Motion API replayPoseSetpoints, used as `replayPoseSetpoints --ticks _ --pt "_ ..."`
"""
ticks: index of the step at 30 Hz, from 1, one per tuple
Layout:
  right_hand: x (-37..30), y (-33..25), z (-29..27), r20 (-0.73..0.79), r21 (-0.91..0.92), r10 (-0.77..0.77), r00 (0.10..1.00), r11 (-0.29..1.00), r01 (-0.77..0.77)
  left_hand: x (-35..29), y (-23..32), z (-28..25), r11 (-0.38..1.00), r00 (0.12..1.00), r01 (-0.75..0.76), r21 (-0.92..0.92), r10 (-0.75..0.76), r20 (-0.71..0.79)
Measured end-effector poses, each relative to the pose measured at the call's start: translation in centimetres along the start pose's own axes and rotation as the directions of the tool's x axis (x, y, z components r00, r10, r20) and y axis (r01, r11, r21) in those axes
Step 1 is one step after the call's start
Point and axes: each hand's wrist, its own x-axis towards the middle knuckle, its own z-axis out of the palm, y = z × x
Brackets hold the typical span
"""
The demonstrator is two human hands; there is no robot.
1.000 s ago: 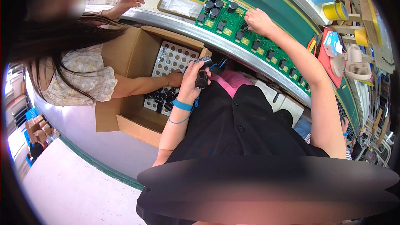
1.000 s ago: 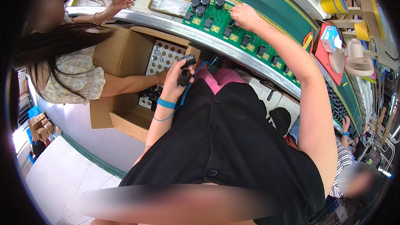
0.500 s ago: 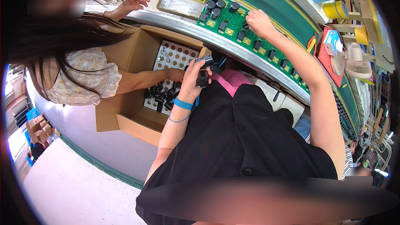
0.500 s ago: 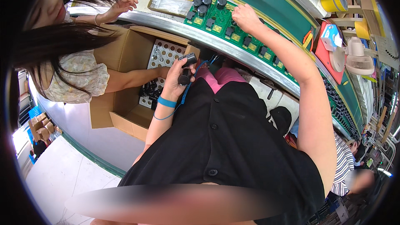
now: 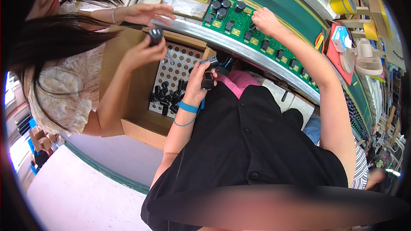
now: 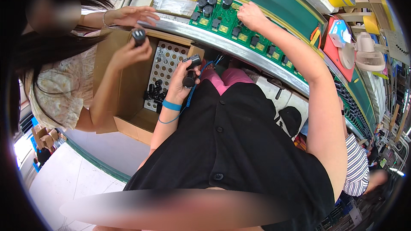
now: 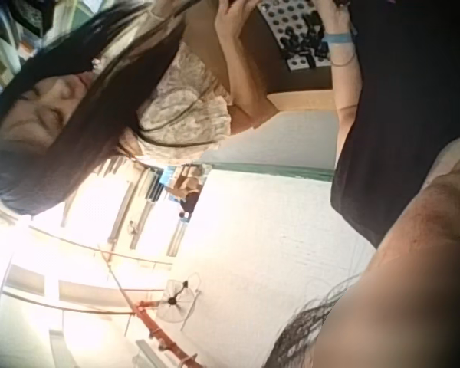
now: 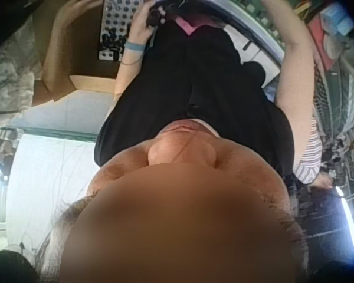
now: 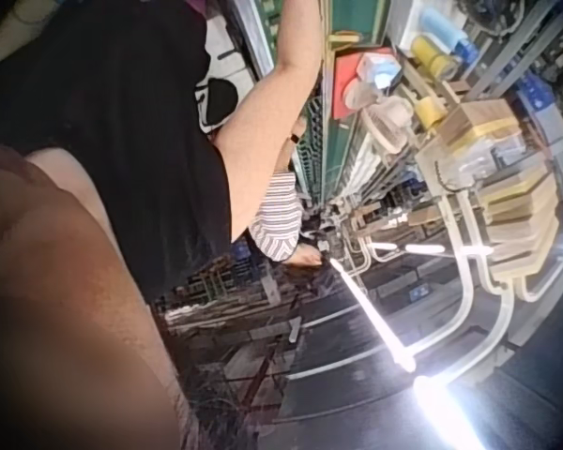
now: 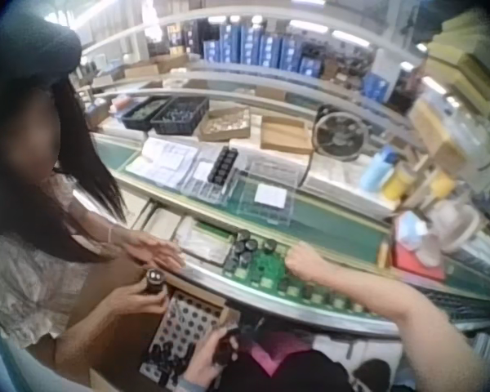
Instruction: Assemble electronic components onto a printed circuit board on a production line.
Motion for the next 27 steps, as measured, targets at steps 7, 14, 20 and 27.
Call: replayPoseSetpoints --ticks 7,14,20,27 --pt "-0.6 -0.6 -0.2 -0.015 -0.012 0.062 0.998 0.998 -0.062 -0.3 0.0 -0.2 1.000 1.000 0.003 0.012 -0.003 -0.006" --pt "-1.0 0.8 0.1 -0.029 0.090 0.028 0.999 0.996 -0.025 -0.2 0.2 -0.1 1.000 1.000 0.021 0.019 -0.021 -0.006" --pt "-2.2 0.4 0.2 -0.090 0.084 0.033 0.995 0.996 -0.025 -0.3 0.4 0.4 0.999 0.999 0.029 0.043 -0.029 0.017" --pt "-2.4 1.3 0.6 -0.159 0.049 -0.177 0.971 0.981 0.187 0.0 0.2 -0.2 0.997 0.998 0.035 0.069 -0.039 0.055"
